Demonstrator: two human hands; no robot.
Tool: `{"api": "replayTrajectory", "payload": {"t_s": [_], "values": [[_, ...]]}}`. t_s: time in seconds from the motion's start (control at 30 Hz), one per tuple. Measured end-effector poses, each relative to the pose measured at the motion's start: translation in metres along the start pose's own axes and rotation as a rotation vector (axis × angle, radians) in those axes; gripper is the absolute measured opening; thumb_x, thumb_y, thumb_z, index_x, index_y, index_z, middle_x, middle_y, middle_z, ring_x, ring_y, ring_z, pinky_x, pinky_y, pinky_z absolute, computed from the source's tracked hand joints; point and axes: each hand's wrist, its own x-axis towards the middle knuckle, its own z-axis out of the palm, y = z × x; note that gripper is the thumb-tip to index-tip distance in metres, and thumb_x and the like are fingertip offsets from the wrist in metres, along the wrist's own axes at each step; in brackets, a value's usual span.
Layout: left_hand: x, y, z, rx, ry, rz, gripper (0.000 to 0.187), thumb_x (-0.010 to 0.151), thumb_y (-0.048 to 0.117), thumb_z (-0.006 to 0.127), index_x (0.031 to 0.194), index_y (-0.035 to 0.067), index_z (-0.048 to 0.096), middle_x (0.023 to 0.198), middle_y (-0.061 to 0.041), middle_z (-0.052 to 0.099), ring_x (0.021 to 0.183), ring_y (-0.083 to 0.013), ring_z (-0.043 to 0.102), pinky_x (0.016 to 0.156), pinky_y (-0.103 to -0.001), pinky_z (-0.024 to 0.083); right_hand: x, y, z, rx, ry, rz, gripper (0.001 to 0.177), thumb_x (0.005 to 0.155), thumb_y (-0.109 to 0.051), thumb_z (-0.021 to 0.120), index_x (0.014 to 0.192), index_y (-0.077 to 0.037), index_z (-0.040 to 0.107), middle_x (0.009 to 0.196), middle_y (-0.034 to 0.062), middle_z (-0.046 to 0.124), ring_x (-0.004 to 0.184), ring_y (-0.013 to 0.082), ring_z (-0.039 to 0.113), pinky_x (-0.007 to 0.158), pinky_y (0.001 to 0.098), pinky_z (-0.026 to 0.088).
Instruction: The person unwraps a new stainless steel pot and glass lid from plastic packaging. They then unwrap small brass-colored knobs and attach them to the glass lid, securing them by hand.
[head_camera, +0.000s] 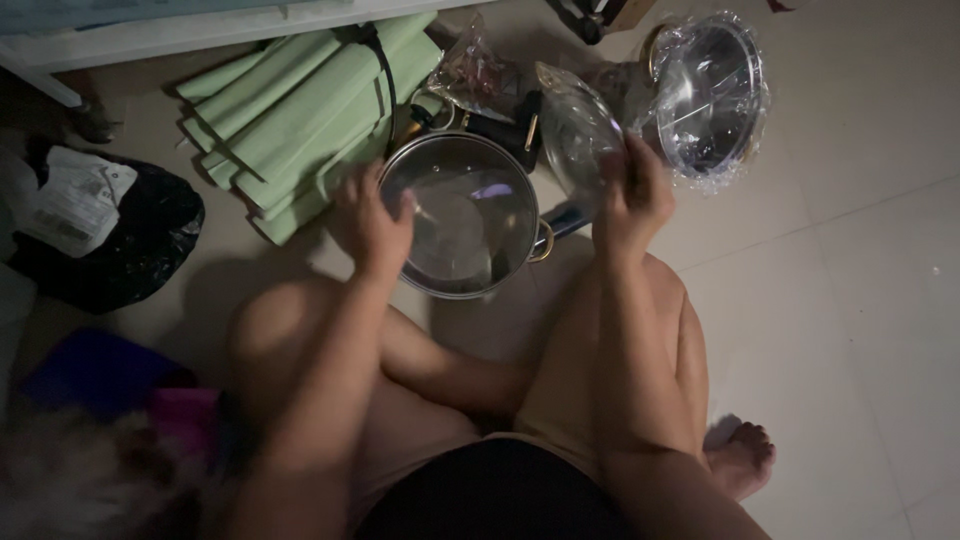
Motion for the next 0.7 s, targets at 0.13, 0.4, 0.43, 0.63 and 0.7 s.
{"api": "replayTrajectory", "payload": {"t_s": [0.13, 0.4, 0.43, 0.63, 0.7], "values": [[0.009, 0.011, 0.002, -0.94, -0.349, -0.519, 0.058, 0.099, 0.048, 0.058, 0.145, 0.011, 0.055, 0.145, -0.011, 0.06, 0.136, -0.0285, 0.056, 0.111, -0.045, 0.043, 0.0, -0.03, 0.016, 0.092, -0.131, -0.474, 0.022, 0.096, 0.002, 0.069, 0.118, -0.002, 0.07, 0.11, 0.0164, 0.075, 0.098, 0.0258, 0.074, 0.084, 0.0343, 0.059], [0.028, -0.057, -0.034, -1.444, -0.393, -0.689, 0.045, 0.104, 0.04, 0.067, 0.141, 0.014, 0.059, 0.133, -0.007, 0.065, 0.12, -0.0237, 0.061, 0.1, -0.042, 0.051, -0.048, -0.099, 0.06, -0.048, -0.649, -0.604, 0.041, 0.085, -0.003, 0.067, 0.125, -0.013, 0.073, 0.119, 0.0037, 0.074, 0.114, 0.021, 0.07, 0.117, 0.0579, 0.037], [0.03, -0.056, -0.036, -1.46, -0.361, -0.697, 0.042, 0.104, 0.038, 0.065, 0.139, 0.014, 0.06, 0.131, -0.006, 0.066, 0.118, -0.0231, 0.062, 0.098, -0.041, 0.053, -0.047, -0.097, 0.063, -0.068, -0.627, -0.586, 0.041, 0.087, -0.003, 0.067, 0.125, -0.013, 0.072, 0.121, 0.0034, 0.073, 0.116, 0.0212, 0.07, 0.117, 0.0577, 0.036], [0.026, -0.037, -0.015, -1.298, -0.453, -1.032, 0.028, 0.099, 0.024, 0.059, 0.126, 0.018, 0.06, 0.111, -0.009, 0.072, 0.099, -0.0272, 0.071, 0.086, -0.04, 0.059, -0.065, -0.079, 0.064, -0.119, -0.757, -0.736, 0.046, 0.085, -0.008, 0.071, 0.131, -0.015, 0.069, 0.131, 0.004, 0.07, 0.125, 0.021, 0.065, 0.121, 0.0603, 0.034], [0.022, -0.054, 0.003, -1.393, -0.374, -0.966, 0.03, 0.104, 0.022, 0.059, 0.131, 0.011, 0.059, 0.116, -0.009, 0.072, 0.103, -0.0268, 0.071, 0.091, -0.041, 0.059, -0.069, -0.077, 0.064, -0.125, -0.768, -0.705, 0.053, 0.083, -0.011, 0.073, 0.135, -0.014, 0.066, 0.137, 0.0059, 0.066, 0.132, 0.0249, 0.059, 0.121, 0.0603, 0.033]]}}
